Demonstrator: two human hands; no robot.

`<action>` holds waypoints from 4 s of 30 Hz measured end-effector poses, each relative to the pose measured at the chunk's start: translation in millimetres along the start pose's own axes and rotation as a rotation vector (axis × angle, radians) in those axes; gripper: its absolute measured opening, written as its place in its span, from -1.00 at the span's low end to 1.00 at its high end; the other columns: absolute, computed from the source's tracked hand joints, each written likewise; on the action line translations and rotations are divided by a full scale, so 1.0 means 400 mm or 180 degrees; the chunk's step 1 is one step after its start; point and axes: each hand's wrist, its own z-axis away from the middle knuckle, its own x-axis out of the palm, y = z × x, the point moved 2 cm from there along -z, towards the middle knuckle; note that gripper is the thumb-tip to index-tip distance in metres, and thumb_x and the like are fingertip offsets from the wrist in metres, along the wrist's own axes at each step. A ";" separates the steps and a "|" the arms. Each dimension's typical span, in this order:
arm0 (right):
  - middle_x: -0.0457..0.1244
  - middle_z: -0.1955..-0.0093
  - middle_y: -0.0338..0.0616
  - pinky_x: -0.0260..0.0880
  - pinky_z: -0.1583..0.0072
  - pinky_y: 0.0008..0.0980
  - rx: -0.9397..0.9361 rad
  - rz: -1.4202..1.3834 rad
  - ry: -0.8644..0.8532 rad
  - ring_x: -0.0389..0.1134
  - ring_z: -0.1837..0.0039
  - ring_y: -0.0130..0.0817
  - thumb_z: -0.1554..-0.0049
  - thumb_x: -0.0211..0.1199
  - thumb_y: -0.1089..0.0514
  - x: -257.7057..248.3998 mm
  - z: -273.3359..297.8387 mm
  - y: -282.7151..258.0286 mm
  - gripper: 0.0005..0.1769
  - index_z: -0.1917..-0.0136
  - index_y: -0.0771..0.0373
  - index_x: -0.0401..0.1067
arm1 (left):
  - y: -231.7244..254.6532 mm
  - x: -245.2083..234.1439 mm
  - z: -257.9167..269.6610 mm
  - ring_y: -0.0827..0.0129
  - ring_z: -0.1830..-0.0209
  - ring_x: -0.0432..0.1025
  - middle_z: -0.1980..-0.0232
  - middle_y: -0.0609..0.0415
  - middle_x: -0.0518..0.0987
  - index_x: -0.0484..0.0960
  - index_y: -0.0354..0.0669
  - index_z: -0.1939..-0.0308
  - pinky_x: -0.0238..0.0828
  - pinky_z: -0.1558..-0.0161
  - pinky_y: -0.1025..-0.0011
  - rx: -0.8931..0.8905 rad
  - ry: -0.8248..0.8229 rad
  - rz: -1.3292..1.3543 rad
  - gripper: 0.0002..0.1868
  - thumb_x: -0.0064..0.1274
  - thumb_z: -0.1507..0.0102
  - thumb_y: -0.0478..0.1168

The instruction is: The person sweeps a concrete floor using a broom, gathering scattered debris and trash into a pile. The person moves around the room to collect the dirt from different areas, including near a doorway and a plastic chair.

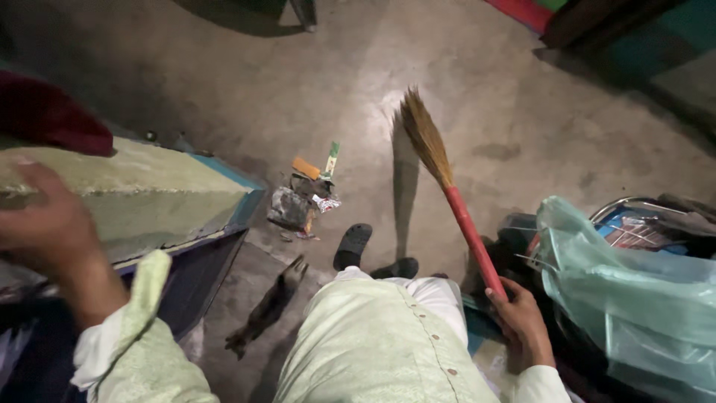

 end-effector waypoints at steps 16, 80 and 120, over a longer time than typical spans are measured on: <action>0.29 0.37 -0.07 0.16 0.44 -0.29 -0.0492 -0.0071 -0.0466 0.19 0.48 -0.34 -0.09 0.36 0.01 -0.304 -0.311 -0.060 -0.37 -0.43 0.07 0.41 | 0.789 -0.097 0.234 -0.27 -0.67 -0.02 -0.68 -0.25 0.04 0.41 -0.02 -0.49 -0.11 -0.57 -0.15 -0.0361 -0.1446 0.1053 -0.20 0.31 -0.16 -0.20; 0.40 0.25 0.07 0.50 0.24 -0.14 -0.3487 0.6003 -0.2950 0.42 0.31 -0.15 -0.17 0.28 0.04 0.614 -0.820 -1.670 -0.55 -0.15 0.48 0.52 | 1.430 0.305 0.190 -0.08 -0.10 0.50 -0.09 -0.15 0.62 0.64 -0.19 -0.08 0.43 -0.12 0.12 -0.3975 0.0091 -0.0068 -0.62 0.18 -0.17 -0.27; 0.38 -0.04 -0.15 0.30 0.14 -0.31 -0.4038 1.0724 -0.4862 0.29 0.19 -0.38 -0.15 0.25 0.07 1.304 -0.241 -1.616 -0.31 -0.54 -0.06 0.24 | 1.460 0.807 -0.439 -0.04 -0.07 0.52 -0.02 -0.10 0.66 0.65 -0.13 -0.04 0.45 -0.07 0.19 -0.7179 0.3248 -0.2342 -0.67 0.18 -0.18 -0.32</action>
